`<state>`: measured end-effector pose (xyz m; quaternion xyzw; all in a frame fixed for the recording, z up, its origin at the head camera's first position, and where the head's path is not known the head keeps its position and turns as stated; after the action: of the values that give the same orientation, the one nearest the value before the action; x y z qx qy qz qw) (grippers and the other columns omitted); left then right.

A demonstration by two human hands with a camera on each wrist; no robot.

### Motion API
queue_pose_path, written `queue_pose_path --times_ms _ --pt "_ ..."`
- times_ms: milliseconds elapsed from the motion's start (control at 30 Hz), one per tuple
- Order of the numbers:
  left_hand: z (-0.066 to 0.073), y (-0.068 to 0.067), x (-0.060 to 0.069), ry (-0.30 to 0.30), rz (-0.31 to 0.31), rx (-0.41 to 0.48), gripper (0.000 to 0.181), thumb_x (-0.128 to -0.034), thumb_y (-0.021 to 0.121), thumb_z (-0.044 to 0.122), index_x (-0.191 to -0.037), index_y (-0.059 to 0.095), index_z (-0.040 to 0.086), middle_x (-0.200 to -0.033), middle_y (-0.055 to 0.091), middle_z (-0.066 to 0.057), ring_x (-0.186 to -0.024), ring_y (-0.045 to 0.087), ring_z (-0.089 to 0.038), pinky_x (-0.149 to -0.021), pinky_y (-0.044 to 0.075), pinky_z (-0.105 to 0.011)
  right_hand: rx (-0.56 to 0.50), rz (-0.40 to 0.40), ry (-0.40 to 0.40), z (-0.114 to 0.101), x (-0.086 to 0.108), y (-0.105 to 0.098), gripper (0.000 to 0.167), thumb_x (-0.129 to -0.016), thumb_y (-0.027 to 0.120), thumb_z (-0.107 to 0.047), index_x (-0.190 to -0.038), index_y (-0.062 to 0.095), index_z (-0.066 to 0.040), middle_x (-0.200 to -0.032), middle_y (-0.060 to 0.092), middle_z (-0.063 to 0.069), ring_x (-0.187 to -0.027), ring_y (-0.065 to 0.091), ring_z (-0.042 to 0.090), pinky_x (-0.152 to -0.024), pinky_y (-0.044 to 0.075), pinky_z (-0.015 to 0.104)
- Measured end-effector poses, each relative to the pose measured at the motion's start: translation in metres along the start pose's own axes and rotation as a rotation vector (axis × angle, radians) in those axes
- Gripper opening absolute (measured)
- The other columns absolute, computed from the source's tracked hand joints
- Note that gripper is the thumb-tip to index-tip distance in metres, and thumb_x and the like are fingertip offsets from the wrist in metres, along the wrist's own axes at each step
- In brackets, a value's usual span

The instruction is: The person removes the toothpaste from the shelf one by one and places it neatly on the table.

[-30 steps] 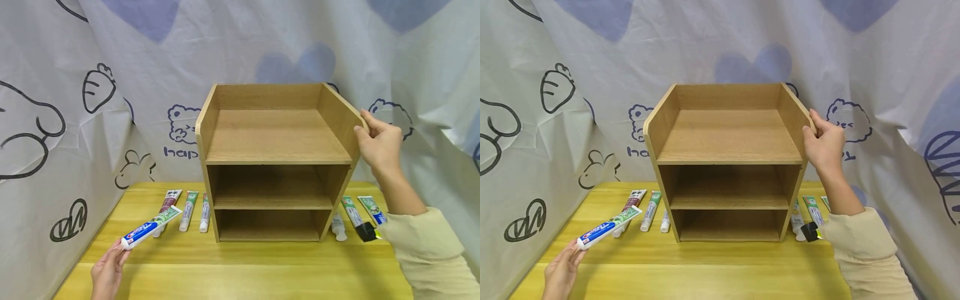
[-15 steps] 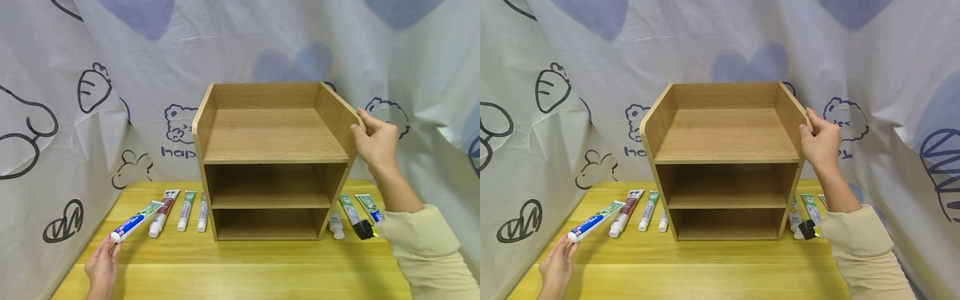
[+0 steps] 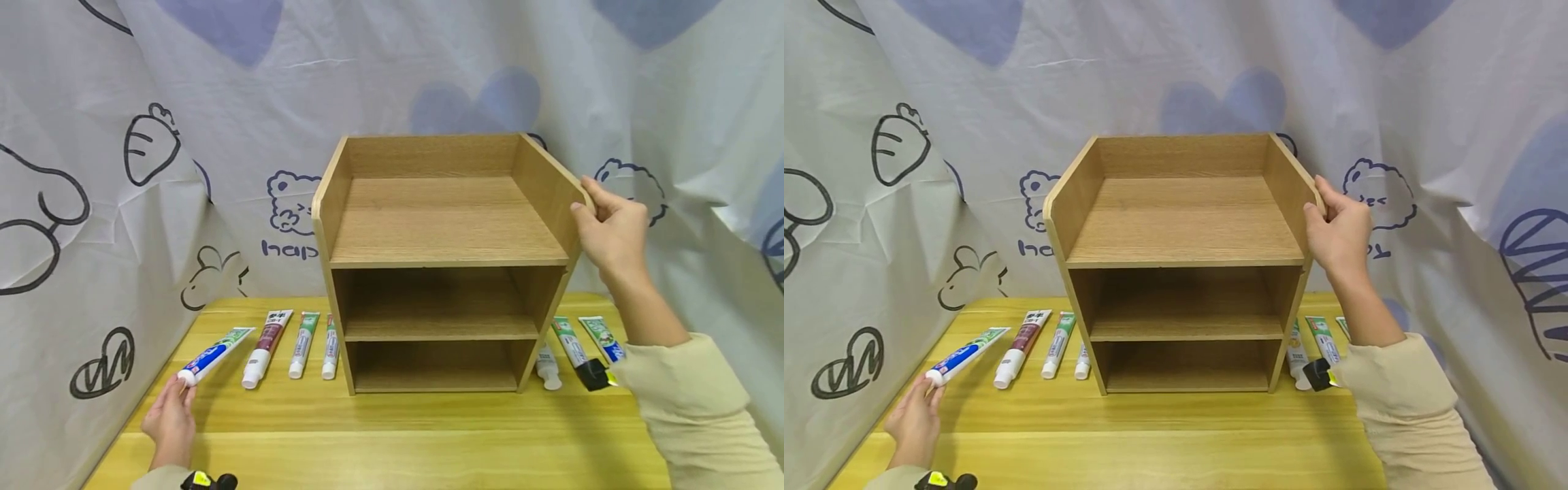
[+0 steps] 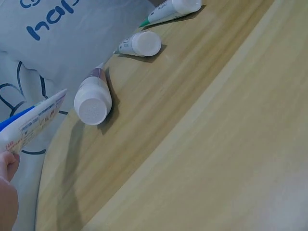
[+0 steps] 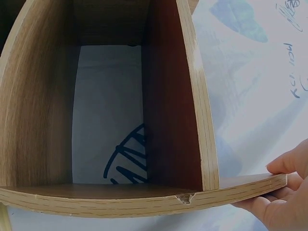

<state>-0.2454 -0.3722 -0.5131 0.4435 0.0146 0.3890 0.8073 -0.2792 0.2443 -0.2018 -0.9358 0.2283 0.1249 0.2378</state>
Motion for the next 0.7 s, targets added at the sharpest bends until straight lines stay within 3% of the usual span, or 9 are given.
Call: queue_pose_path --times_ms 267,433,533,633,700 --pt "-0.002 0.007 0.001 0.091 0.107 -0.098 0.026 -0.0778 0.064 -0.008 -0.061 0.072 0.012 -0.061 0.064 0.007 -0.057 0.061 -0.002 -0.053 0.054 -0.014 0.000 0.004 -0.012 -0.001 0.001 0.000 0.044 -0.093 0.047 -0.013 -0.138 0.041 -0.014 -0.142 0.039 0.010 -0.124 0.047 0.023 -0.097 0.044 0.029" --pt "-0.003 0.009 0.002 0.088 0.131 -0.105 0.033 -0.0797 0.059 -0.009 -0.058 0.070 0.013 -0.057 0.060 0.008 -0.058 0.057 -0.001 -0.057 0.053 -0.013 -0.001 0.001 -0.006 -0.002 0.001 0.002 0.045 -0.094 0.047 -0.013 -0.138 0.041 -0.014 -0.143 0.038 0.008 -0.124 0.046 0.023 -0.097 0.044 0.030" --pt "-0.006 0.008 0.000 0.114 0.139 -0.098 0.030 -0.0790 0.058 -0.011 -0.064 0.072 0.012 -0.058 0.061 0.009 -0.061 0.057 -0.001 -0.059 0.053 -0.012 0.003 0.003 -0.002 -0.002 0.001 0.002 0.045 -0.094 0.047 -0.013 -0.138 0.041 -0.014 -0.142 0.038 0.007 -0.124 0.047 0.022 -0.097 0.044 0.028" --pt "-0.011 0.009 -0.003 0.161 0.130 -0.172 0.024 -0.0789 0.059 -0.008 -0.088 0.074 0.008 -0.064 0.062 0.010 -0.070 0.059 0.000 -0.061 0.052 -0.010 -0.003 0.008 -0.005 -0.001 0.001 0.001 0.045 -0.093 0.047 -0.013 -0.138 0.041 -0.014 -0.142 0.038 0.008 -0.124 0.046 0.023 -0.097 0.044 0.028" --pt "-0.014 0.010 -0.004 0.176 0.123 -0.231 0.029 -0.0789 0.060 -0.006 -0.105 0.069 0.004 -0.068 0.062 0.010 -0.076 0.060 0.000 -0.064 0.052 -0.009 0.004 0.013 -0.009 -0.001 0.001 0.000 0.044 -0.093 0.047 -0.013 -0.137 0.041 -0.014 -0.142 0.038 0.007 -0.124 0.046 0.022 -0.097 0.044 0.027"
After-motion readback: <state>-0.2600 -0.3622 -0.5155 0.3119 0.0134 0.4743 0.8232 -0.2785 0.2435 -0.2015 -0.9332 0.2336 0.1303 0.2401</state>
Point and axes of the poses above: each hand's wrist, its own x-axis away from the middle knuckle, its own y-axis out of the palm, z = x × y, the point moved 5 cm from there along -x, towards the middle knuckle
